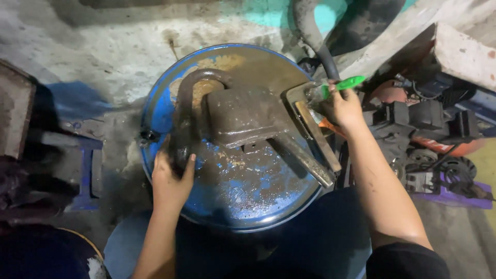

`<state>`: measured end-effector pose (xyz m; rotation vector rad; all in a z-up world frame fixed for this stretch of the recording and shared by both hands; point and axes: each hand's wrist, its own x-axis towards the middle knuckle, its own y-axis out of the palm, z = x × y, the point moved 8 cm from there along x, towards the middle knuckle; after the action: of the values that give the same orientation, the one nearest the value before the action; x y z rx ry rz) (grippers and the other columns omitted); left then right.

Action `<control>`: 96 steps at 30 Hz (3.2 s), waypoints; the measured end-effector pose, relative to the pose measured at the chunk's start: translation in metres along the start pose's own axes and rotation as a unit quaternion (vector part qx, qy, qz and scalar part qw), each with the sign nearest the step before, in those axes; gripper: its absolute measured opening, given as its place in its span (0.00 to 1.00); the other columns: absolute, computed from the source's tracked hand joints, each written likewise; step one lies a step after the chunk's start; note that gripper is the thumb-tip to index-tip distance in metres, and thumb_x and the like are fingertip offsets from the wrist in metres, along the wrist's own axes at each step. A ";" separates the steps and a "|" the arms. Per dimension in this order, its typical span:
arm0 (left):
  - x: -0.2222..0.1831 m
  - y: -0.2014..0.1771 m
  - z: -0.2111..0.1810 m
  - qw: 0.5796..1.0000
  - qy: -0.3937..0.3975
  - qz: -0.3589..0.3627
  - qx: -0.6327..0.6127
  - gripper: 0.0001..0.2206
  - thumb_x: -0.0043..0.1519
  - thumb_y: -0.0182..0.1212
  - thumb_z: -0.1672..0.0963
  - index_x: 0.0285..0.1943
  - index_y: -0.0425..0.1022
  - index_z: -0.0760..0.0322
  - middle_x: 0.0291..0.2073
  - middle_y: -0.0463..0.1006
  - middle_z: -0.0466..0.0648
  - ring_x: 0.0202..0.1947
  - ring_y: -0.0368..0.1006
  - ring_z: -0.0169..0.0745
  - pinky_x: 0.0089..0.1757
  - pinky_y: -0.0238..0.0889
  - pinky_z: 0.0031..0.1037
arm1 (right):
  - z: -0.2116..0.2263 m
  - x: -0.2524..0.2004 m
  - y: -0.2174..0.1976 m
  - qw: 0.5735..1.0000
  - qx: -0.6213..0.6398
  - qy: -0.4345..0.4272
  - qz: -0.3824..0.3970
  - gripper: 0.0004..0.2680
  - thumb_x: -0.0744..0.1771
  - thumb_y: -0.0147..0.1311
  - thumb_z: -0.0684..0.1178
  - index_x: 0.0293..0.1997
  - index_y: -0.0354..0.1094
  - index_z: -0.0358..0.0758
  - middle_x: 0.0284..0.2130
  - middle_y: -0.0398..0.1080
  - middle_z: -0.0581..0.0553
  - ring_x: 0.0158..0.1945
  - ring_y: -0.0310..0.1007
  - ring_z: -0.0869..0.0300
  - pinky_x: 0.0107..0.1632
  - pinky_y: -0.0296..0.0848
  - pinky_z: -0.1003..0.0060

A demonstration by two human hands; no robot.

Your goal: Cleaning the exterior of a motorcycle muffler using a brush and a scraper over a blue barrel

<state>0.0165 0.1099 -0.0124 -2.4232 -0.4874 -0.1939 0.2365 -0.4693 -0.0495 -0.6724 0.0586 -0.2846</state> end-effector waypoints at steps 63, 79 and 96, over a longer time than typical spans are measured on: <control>0.022 0.046 -0.011 0.998 -0.011 -0.054 0.001 0.32 0.74 0.79 0.47 0.85 0.77 0.59 0.38 0.93 0.66 0.40 0.93 0.72 0.41 0.87 0.56 | 0.135 -0.146 0.018 0.915 -0.227 -0.321 0.095 0.11 0.70 0.80 0.63 0.54 0.87 0.56 0.42 0.86 0.43 0.48 0.89 0.37 0.57 0.83 0.44; 0.027 0.055 0.009 0.998 -0.047 -0.011 0.028 0.33 0.76 0.72 0.41 0.83 0.76 0.62 0.38 0.92 0.65 0.42 0.93 0.71 0.42 0.89 0.56 | 0.143 -0.143 0.016 0.925 -0.203 -0.302 0.108 0.11 0.70 0.82 0.57 0.55 0.88 0.49 0.44 0.87 0.36 0.50 0.89 0.32 0.61 0.83 0.44; 0.031 0.040 -0.012 0.996 -0.083 0.043 -0.011 0.33 0.78 0.68 0.44 0.86 0.71 0.65 0.52 0.91 0.75 0.54 0.90 0.81 0.51 0.88 0.63 | 0.158 -0.134 0.035 0.905 -0.190 -0.354 0.142 0.11 0.69 0.82 0.57 0.52 0.87 0.51 0.44 0.88 0.39 0.53 0.91 0.38 0.59 0.85 0.44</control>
<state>0.0603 0.0825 -0.0187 -2.4879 -0.4539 0.0393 0.1397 -0.3103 0.0469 -1.1105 -0.4947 0.2737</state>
